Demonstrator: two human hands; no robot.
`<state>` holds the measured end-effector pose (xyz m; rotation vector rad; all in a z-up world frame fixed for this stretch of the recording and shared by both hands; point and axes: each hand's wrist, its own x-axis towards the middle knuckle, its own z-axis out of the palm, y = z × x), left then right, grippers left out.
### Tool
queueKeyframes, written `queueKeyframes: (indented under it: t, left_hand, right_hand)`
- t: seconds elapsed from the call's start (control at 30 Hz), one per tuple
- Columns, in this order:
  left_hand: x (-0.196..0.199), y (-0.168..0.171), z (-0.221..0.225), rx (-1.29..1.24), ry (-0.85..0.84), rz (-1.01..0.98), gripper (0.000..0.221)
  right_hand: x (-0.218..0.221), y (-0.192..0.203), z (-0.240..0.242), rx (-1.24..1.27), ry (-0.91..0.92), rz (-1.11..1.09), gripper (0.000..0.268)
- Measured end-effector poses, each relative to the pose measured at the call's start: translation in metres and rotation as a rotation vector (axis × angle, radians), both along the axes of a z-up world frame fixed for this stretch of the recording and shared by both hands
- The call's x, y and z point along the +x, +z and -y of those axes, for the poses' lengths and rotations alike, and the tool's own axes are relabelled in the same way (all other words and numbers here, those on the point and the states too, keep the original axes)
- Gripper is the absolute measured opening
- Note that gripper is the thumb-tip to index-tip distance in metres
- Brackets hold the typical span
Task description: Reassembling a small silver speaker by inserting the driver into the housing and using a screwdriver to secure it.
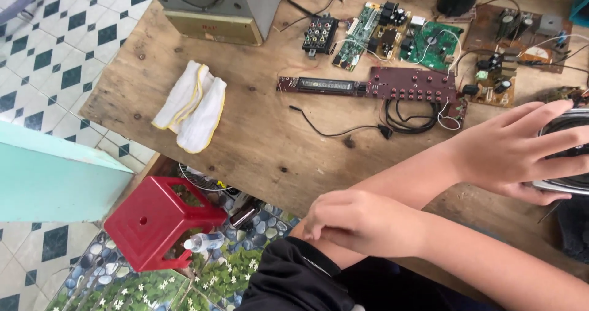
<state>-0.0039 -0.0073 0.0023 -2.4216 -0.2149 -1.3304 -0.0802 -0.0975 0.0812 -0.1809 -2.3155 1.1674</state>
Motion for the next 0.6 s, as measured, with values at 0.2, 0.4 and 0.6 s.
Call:
queueKeyframes:
  t: [0.2, 0.4, 0.6]
  left_hand:
    - [-0.003, -0.003, 0.004, -0.047, -0.015, -0.012, 0.046]
    - [-0.012, 0.009, 0.013, -0.081, -0.060, 0.064, 0.046]
    - [-0.022, 0.027, 0.019, -0.165, -0.094, 0.049, 0.043]
  right_hand:
    - [-0.001, -0.002, 0.003, -0.023, -0.057, -0.013, 0.005]
    - [0.002, -0.006, 0.001, 0.075, -0.151, 0.017, 0.009]
    - [0.020, 0.033, -0.001, 0.065, -0.335, -0.134, 0.010]
